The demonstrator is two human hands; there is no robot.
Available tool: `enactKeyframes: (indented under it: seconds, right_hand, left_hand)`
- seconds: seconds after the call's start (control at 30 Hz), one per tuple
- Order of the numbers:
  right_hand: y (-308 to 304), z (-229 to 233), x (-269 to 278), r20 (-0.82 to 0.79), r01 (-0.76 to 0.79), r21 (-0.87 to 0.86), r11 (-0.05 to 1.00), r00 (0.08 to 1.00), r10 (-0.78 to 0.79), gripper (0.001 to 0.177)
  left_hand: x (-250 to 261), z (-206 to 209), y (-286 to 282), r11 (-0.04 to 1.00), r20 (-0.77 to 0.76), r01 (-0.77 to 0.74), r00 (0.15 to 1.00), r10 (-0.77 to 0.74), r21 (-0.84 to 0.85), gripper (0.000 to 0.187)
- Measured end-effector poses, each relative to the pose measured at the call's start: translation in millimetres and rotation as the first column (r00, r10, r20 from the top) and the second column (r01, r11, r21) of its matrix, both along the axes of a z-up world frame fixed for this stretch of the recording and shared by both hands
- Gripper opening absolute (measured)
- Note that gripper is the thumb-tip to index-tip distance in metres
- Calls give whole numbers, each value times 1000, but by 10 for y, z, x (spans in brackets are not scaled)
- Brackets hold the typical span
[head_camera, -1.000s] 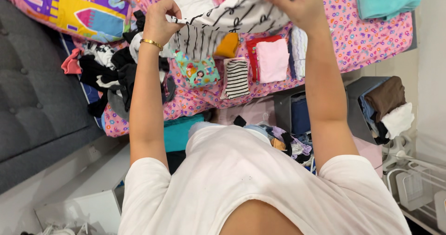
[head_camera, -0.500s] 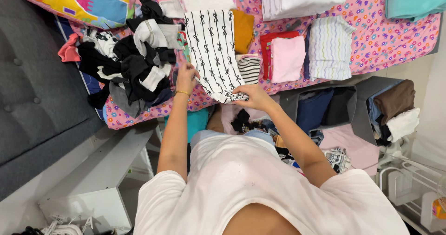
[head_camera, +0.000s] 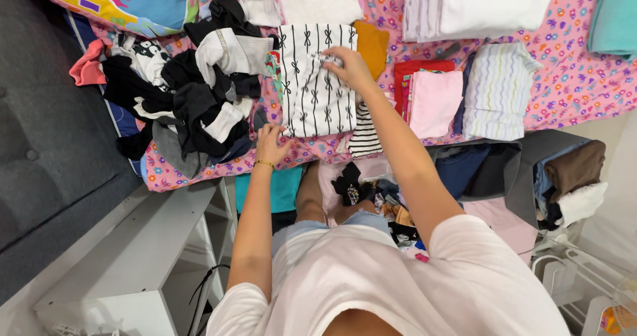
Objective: The person sorts clothing items by picking up garments from a bed and placing them into organized piles or containers.
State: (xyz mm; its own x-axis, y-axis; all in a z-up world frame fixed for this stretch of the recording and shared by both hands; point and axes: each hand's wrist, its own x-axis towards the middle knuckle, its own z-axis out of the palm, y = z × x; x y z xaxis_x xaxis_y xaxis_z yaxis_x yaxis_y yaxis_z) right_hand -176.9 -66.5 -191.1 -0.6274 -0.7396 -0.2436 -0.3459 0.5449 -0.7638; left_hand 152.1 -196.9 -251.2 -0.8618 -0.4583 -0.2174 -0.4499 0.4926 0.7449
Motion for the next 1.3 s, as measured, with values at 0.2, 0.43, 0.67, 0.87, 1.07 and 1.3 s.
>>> enactKeyframes:
  seconds: [0.2,0.43,0.67,0.87,1.07,1.3]
  right_hand:
    - [-49,-327,499,-447,151,-182,972,868,-218,53]
    - [191,178,1538,-313,-174,1,985,935,166,95]
    - [169,-14,1590,-319,-140,106,984,933,167,94]
    - [275,-107,1447,-271,-67,20,998,960,70,84]
    - [443,-532,1158,214,383,17,923,901,-378,40]
    - [581,363,937,931,882,-120,455,259,-257,60]
  left_hand:
    - [-96,-406,41,962,110,-194,978,175,194,39]
    - [-226,-121,24,851,237,-361,928,287,381,36]
    - [-404,-41,239,530,-9,-331,843,538,780,20]
    - [-691,97,341,470,-78,-217,843,531,856,20]
    - [-870,288,472,491,-171,-147,820,546,859,68]
    - [-933,431,660,-333,476,-379,830,291,864,75]
